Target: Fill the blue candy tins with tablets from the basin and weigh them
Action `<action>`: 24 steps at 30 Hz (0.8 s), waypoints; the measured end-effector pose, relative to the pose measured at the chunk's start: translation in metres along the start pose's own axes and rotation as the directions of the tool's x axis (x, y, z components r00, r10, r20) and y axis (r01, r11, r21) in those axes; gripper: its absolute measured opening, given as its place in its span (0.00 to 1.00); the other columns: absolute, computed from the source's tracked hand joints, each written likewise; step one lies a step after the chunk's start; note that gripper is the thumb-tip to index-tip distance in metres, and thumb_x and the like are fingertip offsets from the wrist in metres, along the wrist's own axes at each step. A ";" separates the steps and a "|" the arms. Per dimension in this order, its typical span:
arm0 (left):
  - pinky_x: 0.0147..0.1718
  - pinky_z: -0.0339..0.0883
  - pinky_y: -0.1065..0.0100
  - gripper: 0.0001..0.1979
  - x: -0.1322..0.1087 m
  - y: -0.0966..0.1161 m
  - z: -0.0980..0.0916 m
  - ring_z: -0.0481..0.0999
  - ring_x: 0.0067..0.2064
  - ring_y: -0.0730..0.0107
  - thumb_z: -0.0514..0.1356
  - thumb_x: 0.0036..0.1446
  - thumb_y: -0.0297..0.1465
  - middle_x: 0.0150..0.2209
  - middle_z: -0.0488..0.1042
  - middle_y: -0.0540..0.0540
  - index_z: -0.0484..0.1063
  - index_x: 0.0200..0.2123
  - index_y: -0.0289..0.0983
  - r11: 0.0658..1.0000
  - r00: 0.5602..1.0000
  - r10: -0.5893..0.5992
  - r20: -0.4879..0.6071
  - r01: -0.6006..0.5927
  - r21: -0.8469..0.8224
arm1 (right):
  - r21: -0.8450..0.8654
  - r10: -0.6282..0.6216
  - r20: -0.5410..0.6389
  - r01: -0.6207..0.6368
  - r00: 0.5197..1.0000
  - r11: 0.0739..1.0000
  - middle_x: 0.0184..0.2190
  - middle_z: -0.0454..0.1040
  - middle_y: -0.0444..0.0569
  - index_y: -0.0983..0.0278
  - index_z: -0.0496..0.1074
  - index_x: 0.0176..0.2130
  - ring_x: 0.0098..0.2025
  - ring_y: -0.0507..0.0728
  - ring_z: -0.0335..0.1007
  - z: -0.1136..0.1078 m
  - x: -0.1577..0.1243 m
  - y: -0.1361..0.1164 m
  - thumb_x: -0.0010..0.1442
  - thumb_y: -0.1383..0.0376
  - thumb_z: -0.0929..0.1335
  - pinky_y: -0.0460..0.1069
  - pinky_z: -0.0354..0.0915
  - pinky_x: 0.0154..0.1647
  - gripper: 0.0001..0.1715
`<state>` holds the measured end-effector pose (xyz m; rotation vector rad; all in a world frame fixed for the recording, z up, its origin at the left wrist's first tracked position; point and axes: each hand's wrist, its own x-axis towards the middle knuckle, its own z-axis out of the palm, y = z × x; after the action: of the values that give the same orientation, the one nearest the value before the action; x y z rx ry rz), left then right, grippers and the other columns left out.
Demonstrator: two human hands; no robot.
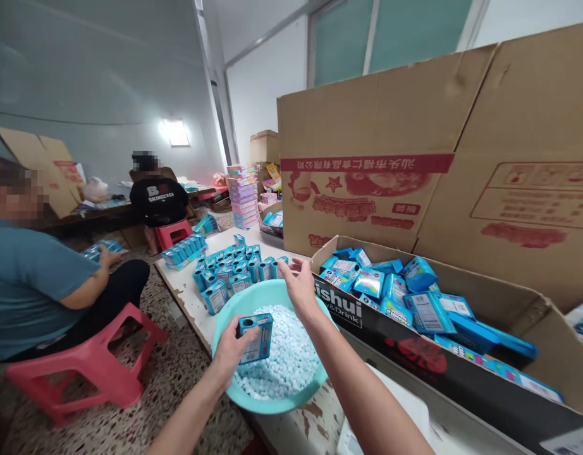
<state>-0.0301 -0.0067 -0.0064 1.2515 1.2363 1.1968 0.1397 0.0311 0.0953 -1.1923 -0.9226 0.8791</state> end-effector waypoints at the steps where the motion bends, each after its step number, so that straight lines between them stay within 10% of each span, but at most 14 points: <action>1: 0.31 0.67 0.69 0.23 0.000 -0.001 -0.001 0.69 0.31 0.67 0.66 0.44 0.47 0.29 0.72 0.51 0.69 0.37 0.37 1.000 1.000 0.008 0.001 -0.008 0.006 | 0.018 0.021 0.006 -0.021 1.000 1.000 0.47 0.68 0.54 0.62 0.64 0.46 0.47 0.63 0.68 -0.001 -0.003 -0.002 0.41 0.40 0.71 0.52 0.68 0.38 0.41; 9: 0.31 0.68 0.68 0.22 -0.001 0.002 0.002 0.71 0.32 0.66 0.65 0.45 0.47 0.30 0.72 0.51 0.68 0.37 0.38 1.000 1.000 -0.008 0.021 0.008 -0.028 | 0.107 0.079 -0.056 -0.072 0.995 0.992 0.45 0.69 0.49 0.61 0.66 0.43 0.45 0.60 0.68 -0.037 -0.023 -0.009 0.35 0.40 0.74 0.51 0.70 0.37 0.43; 17: 0.31 0.63 0.69 0.18 -0.008 0.007 0.003 0.67 0.31 0.68 0.65 0.44 0.44 0.27 0.68 0.52 0.67 0.33 0.37 0.999 0.999 0.031 0.016 -0.031 -0.005 | -0.015 0.016 -0.021 -0.017 1.000 1.000 0.22 0.63 0.42 0.63 0.66 0.23 0.29 0.54 0.62 -0.063 -0.050 0.014 0.39 0.41 0.74 0.50 0.65 0.37 0.31; 24: 0.32 0.60 0.67 0.18 -0.016 0.014 0.005 0.63 0.31 0.68 0.64 0.41 0.41 0.28 0.67 0.51 0.67 0.33 0.37 0.999 0.999 -0.040 -0.019 0.040 0.002 | -0.362 0.048 0.227 0.039 0.973 0.931 0.24 0.70 0.48 0.60 0.70 0.25 0.30 0.61 0.68 -0.068 -0.081 0.048 0.44 0.34 0.68 0.53 0.63 0.33 0.32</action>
<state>-0.0247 -0.0230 0.0075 1.2144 1.2711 1.1811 0.1688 -0.0604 0.0299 -1.4277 -1.3172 0.8869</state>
